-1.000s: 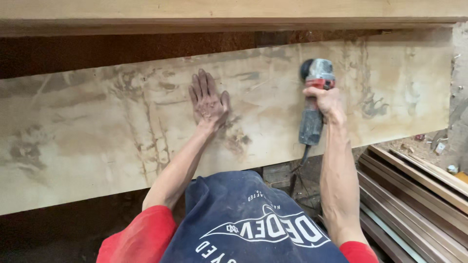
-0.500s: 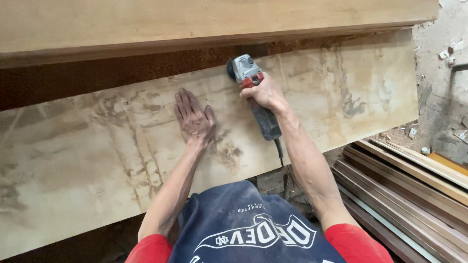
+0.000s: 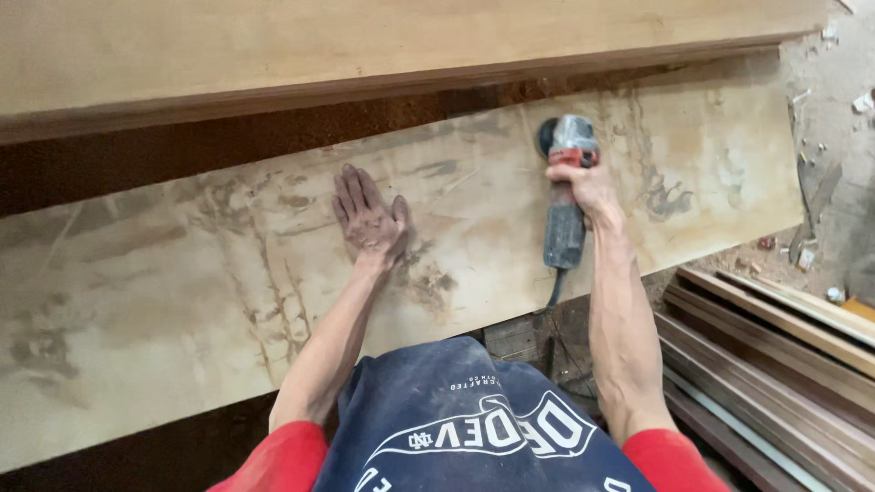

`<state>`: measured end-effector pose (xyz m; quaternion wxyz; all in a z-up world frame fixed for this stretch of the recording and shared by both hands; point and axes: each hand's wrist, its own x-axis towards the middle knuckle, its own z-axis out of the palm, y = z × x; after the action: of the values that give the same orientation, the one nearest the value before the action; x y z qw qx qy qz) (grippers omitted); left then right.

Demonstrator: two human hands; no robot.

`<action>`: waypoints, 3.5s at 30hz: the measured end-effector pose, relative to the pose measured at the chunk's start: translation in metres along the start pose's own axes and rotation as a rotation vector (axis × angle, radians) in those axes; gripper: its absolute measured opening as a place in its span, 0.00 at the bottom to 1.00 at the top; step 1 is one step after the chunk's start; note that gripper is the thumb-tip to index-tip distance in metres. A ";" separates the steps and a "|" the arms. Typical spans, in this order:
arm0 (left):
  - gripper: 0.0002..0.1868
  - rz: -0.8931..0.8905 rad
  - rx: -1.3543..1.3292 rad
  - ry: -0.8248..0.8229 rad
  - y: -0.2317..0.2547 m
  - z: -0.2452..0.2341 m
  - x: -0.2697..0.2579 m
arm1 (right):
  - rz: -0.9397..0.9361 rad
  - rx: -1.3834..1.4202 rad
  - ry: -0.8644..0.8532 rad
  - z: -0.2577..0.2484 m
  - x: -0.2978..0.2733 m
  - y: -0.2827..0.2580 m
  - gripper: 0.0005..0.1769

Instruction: The person uses an orbital sander to smooth the surface of a large wooden board. They move the sander across the board in overlapping passes while keeping one hand on the wood for stability.

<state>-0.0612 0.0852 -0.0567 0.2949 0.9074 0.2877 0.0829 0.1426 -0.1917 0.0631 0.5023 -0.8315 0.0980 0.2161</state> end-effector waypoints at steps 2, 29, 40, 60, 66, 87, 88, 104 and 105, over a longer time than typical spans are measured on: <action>0.46 -0.001 0.005 0.002 -0.002 0.005 -0.001 | -0.017 0.255 -0.127 -0.022 -0.026 0.020 0.19; 0.46 -0.596 0.080 0.232 -0.106 -0.024 -0.286 | -0.200 0.677 -0.677 -0.023 -0.158 0.151 0.49; 0.47 -0.303 0.206 0.255 -0.123 -0.042 -0.287 | -0.122 0.744 -0.600 0.009 -0.232 0.132 0.42; 0.52 -0.447 -1.034 -0.212 -0.036 -0.123 -0.335 | -0.160 -0.011 -0.635 0.235 -0.299 0.111 0.34; 0.52 -0.537 -1.044 -0.057 -0.072 -0.115 -0.359 | -0.216 -0.553 -0.749 0.313 -0.354 0.088 0.40; 0.46 -0.291 0.105 0.182 -0.234 -0.117 -0.209 | -0.393 -0.843 -0.557 0.403 -0.269 -0.029 0.24; 0.46 -0.275 0.182 0.173 -0.237 -0.114 -0.200 | -0.411 -0.795 -0.528 0.407 -0.261 -0.036 0.24; 0.50 -0.335 0.148 0.172 -0.240 -0.106 -0.192 | -0.323 -0.598 -0.667 0.461 -0.223 -0.084 0.19; 0.51 -0.350 0.159 0.152 -0.242 -0.103 -0.190 | -0.387 -0.656 -0.674 0.469 -0.230 -0.083 0.19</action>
<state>-0.3646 0.1870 -0.1104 0.2098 0.8551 0.4680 0.0758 -0.1522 0.2474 0.0455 0.2490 -0.8324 -0.2985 0.3949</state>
